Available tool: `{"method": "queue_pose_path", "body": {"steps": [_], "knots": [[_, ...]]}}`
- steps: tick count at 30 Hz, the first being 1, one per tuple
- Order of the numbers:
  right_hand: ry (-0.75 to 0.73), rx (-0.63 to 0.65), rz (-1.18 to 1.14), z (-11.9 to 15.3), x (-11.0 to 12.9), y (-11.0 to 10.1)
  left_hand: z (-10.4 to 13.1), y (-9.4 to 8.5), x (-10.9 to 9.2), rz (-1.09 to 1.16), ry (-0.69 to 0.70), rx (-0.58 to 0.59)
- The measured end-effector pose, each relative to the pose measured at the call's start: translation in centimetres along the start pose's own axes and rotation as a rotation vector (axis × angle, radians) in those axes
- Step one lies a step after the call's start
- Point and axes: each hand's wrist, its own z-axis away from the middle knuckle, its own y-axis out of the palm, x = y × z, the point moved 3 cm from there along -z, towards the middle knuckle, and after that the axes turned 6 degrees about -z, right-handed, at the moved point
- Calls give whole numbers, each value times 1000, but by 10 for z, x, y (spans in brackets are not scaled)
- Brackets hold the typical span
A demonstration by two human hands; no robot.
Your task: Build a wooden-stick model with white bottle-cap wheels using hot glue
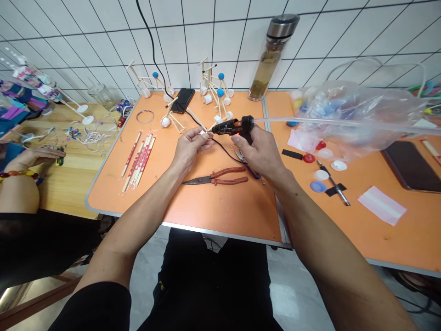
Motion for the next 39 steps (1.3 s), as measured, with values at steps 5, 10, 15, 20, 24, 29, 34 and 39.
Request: {"method": "queue_pose_path", "body": {"steps": [5,10,15,20,24,29,34,39], "knots": [[-14,-13,44,0,-2,0,0,0,0,-4,-2,-1],[-15,5,59,0,-1,0,-1,-1,1,15,13,14],[-16,7,74,0,0,0,-1,-1,0,20,21,19],[-13,8,84,0,0,0,-1,-1,1,20,24,22],[-23,9,76,0,0,0,-1,-1,1,14,19,22],[-25,1,72,0,1,0,-1,-1,2,0,16,12],[-26,-7,65,0,1,0,-2,-1,2,8,17,14],[-23,-12,59,0,1,1,-1,-1,2,30,19,22]]}}
